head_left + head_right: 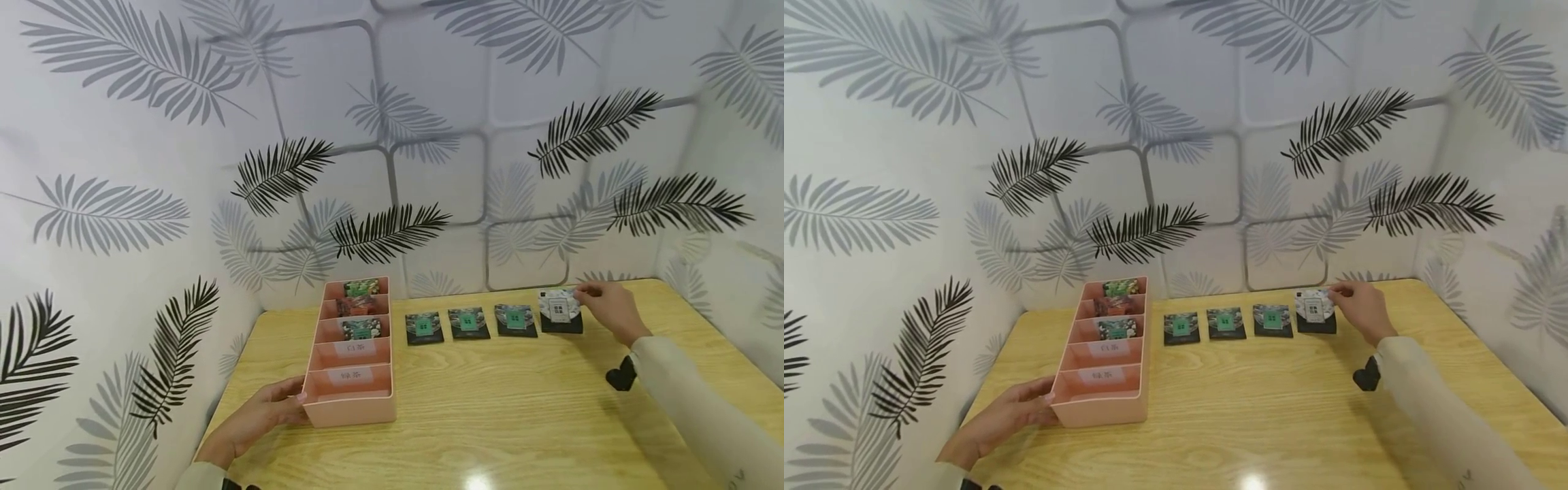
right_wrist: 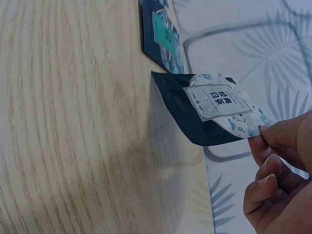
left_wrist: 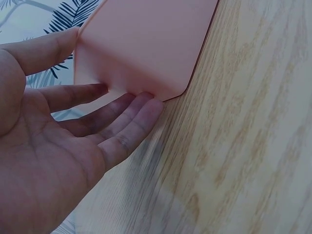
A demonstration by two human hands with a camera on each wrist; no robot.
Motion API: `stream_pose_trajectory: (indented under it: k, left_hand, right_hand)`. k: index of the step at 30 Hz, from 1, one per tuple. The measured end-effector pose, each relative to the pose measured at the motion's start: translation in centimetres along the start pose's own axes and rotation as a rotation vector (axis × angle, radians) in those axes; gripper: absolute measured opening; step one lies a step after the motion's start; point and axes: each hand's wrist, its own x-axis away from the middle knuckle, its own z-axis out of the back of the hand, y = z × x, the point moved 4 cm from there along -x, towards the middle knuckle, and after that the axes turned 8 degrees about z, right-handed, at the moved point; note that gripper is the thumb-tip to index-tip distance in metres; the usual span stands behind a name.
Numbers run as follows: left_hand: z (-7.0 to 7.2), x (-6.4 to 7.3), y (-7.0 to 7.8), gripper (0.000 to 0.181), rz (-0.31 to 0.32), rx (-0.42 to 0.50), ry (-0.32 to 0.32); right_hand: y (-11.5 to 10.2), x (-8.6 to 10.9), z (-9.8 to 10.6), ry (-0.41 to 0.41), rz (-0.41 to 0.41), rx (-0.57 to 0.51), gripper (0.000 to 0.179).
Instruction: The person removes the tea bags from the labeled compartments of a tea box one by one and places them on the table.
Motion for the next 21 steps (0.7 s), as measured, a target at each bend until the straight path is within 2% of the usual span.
stream_pose_trajectory:
  k: [9,13,21]
  left_hand:
    - [0.2,0.0,-0.2,0.066,0.005,0.004,-0.014]
    - [0.2,-0.1,-0.2,0.065,0.007,0.005,-0.007]
    - [0.3,-0.2,-0.2,0.064,0.004,0.009,0.001]
  right_hand:
    - [2.8,-1.4,-0.9,-0.003,-0.008,0.166,0.029]
    - [3.3,-1.8,-1.1,-0.010,-0.021,0.220,0.028]
    - [3.9,-2.7,-1.4,-0.028,-0.106,0.252,0.027]
